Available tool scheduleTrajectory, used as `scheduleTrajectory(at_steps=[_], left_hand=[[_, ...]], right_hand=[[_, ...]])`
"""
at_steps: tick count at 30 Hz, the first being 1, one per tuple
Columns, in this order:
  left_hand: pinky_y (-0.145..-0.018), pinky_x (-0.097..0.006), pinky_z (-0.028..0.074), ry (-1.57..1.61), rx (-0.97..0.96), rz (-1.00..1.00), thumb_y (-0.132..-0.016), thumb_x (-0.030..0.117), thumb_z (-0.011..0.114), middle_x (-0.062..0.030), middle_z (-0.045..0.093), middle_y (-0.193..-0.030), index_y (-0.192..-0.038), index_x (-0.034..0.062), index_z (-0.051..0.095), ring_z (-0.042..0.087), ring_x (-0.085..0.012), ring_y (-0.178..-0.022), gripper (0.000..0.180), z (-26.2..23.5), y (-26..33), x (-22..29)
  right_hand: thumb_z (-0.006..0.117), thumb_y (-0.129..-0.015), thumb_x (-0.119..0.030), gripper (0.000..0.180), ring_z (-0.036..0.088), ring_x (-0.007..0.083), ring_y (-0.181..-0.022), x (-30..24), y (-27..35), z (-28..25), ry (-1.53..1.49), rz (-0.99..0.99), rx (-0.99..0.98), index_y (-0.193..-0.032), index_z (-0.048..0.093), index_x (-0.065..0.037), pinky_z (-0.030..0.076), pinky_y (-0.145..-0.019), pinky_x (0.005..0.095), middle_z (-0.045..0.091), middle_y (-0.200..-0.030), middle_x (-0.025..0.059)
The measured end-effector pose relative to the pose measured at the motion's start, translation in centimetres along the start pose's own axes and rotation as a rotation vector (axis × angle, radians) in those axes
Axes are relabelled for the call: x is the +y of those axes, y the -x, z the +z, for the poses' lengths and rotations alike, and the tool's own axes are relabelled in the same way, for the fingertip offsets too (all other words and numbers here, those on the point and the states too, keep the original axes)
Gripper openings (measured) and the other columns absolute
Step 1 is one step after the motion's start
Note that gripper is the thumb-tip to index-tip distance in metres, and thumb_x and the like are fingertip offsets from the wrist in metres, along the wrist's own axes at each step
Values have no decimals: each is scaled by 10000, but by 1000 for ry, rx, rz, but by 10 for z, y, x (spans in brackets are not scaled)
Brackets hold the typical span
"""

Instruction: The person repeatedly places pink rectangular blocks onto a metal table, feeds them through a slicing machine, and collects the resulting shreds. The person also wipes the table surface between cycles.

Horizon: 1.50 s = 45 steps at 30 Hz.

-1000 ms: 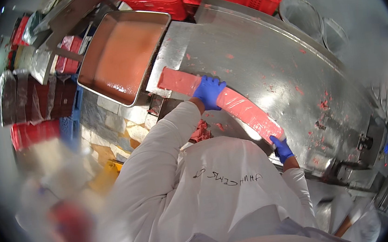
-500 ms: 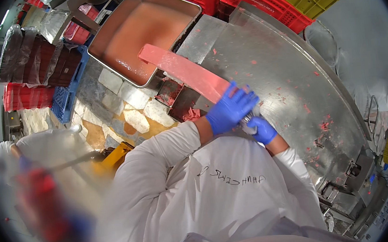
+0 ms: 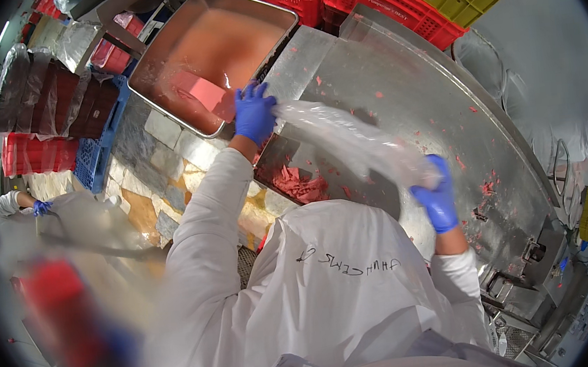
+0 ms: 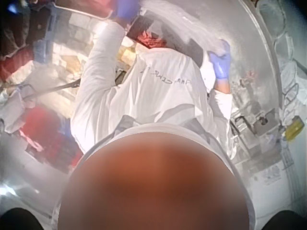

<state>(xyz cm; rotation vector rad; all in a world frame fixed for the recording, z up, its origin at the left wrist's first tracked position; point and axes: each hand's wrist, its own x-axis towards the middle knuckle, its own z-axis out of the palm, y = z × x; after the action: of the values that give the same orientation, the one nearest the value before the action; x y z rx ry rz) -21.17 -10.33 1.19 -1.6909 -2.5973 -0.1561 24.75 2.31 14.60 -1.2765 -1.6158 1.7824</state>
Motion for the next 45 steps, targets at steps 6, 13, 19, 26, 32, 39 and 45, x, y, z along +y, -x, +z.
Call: scheduleTrajectory(at_steps=[6, 13, 19, 26, 32, 39, 45], left_hand=[[-1142, -494, 415, 596, 412, 508, -851, 221, 787, -139, 702, -1232, -1210, 93, 701, 624, -340, -1259, 391, -119, -38, 141], [-969, -474, 528, 1231, 127, 282, -982, 174, 658, -195, 680, -1264, -1336, -2, 577, 684, -350, -1132, 403, -201, -99, 262], [-934, -457, 561, 955, -130, 459, -995, 229, 671, -205, 711, -1218, -1318, 28, 580, 714, -378, -1074, 391, -68, -36, 315], [-1105, -417, 481, 607, -355, 215, -907, 541, 738, -207, 660, -1369, -1396, 54, 631, 623, -381, -1284, 698, 64, 4, 163], [-1122, -460, 459, -381, -899, 326, -903, 686, 586, -187, 719, -1302, -1374, 81, 658, 682, -347, -1240, 770, 56, 46, 135], [-1210, -524, 362, 501, 149, 1055, -912, 438, 710, -180, 731, -1231, -1426, 136, 613, 687, -374, -1187, 603, 6, 63, 274], [-1234, -567, 292, 41, -336, 822, -878, 289, 702, -100, 758, -1083, -1082, 164, 770, 628, -312, -1241, 249, 61, 17, 280]], right_hand=[[768, -888, -74, 658, 594, 271, -1305, -138, 44, -145, 170, -1001, 787, -1494, 528, 12, 503, -1081, 378, 593, -1461, 154], [754, -935, -271, 716, 651, 261, -1211, -265, -38, -164, 812, -700, 354, -1542, 479, -10, 532, -1025, 378, 641, -1394, 162], [743, -975, -440, 795, 700, 253, -1130, -103, -111, -70, 343, -103, -206, -1583, 436, -29, 557, -976, 377, 683, -1336, 170], [766, -859, -292, 608, 689, 405, -1164, 171, -9, -103, 778, 36, 125, -1380, 610, -19, 538, -1005, 468, 707, -1257, 255], [657, -850, -217, 528, 685, 410, -1174, 207, 101, -131, 1211, 531, -55, -1366, 605, -119, 547, -983, 492, 723, -1246, 221], [675, -829, -199, 500, 739, 359, -984, 182, 120, -69, 1172, 173, -6, -1327, 644, -178, 567, -863, 494, 765, -1068, 150], [694, -822, -194, 395, 736, 351, -854, 110, 118, -56, 1123, -255, 64, -1216, 708, -184, 564, -750, 492, 757, -946, 142]])
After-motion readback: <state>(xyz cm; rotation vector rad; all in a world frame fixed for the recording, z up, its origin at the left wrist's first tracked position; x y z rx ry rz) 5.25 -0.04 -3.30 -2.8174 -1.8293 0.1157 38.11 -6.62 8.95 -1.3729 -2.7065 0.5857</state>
